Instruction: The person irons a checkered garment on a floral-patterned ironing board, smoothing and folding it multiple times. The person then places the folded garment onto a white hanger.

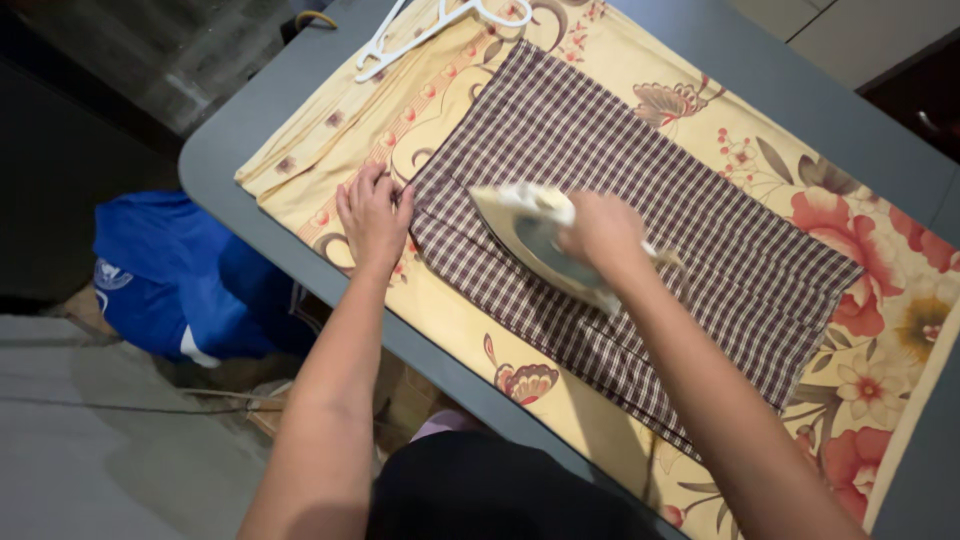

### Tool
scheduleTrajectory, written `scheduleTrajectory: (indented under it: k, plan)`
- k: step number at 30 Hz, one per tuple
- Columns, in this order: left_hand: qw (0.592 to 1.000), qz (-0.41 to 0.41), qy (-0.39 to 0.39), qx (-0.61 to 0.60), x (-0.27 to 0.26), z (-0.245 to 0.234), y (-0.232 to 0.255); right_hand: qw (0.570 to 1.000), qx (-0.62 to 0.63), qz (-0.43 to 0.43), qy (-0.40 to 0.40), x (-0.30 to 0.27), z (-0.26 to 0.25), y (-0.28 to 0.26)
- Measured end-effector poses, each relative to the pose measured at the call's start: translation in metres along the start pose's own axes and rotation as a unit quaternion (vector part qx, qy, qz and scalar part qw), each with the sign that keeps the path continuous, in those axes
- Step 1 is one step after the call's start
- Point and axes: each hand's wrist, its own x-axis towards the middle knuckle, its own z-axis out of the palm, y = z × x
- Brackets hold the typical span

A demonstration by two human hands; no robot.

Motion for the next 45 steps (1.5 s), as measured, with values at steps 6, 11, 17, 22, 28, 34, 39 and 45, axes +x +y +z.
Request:
scheduleTrajectory:
  k: [6, 11, 17, 22, 28, 34, 39, 45]
  plan:
    - [1.000, 0.005, 0.002, -0.003, 0.000, -0.003, 0.001, 0.996, 0.015, 0.019, -0.086, 0.003, -0.001, -0.004]
    - [1.000, -0.001, 0.009, -0.005, 0.002, -0.003, 0.002, 0.994, -0.013, 0.060, -0.092, -0.051, 0.005, 0.027]
    - [1.000, 0.003, 0.010, -0.021, 0.001, -0.004, 0.002, 0.997, -0.012, 0.030, -0.067, -0.002, 0.000, -0.017]
    - [1.000, 0.003, 0.011, -0.024, 0.004, -0.005, 0.005, 0.999, 0.010, -0.034, -0.031, 0.009, 0.000, -0.023]
    - [0.999, -0.009, 0.011, -0.031, 0.002, -0.005, 0.002, 0.986, -0.033, 0.060, -0.154, -0.046, 0.001, 0.005]
    - [0.999, 0.005, 0.030, -0.045, 0.002, -0.004, 0.001, 0.997, -0.021, 0.001, -0.079, -0.010, 0.001, -0.029]
    - [0.999, -0.001, 0.013, -0.036, 0.001, -0.005, 0.003, 0.997, 0.009, -0.053, -0.057, -0.013, 0.006, -0.026]
    - [0.999, 0.011, 0.029, -0.026, 0.001, -0.002, 0.001, 0.971, -0.046, 0.105, -0.211, -0.104, 0.015, 0.044]
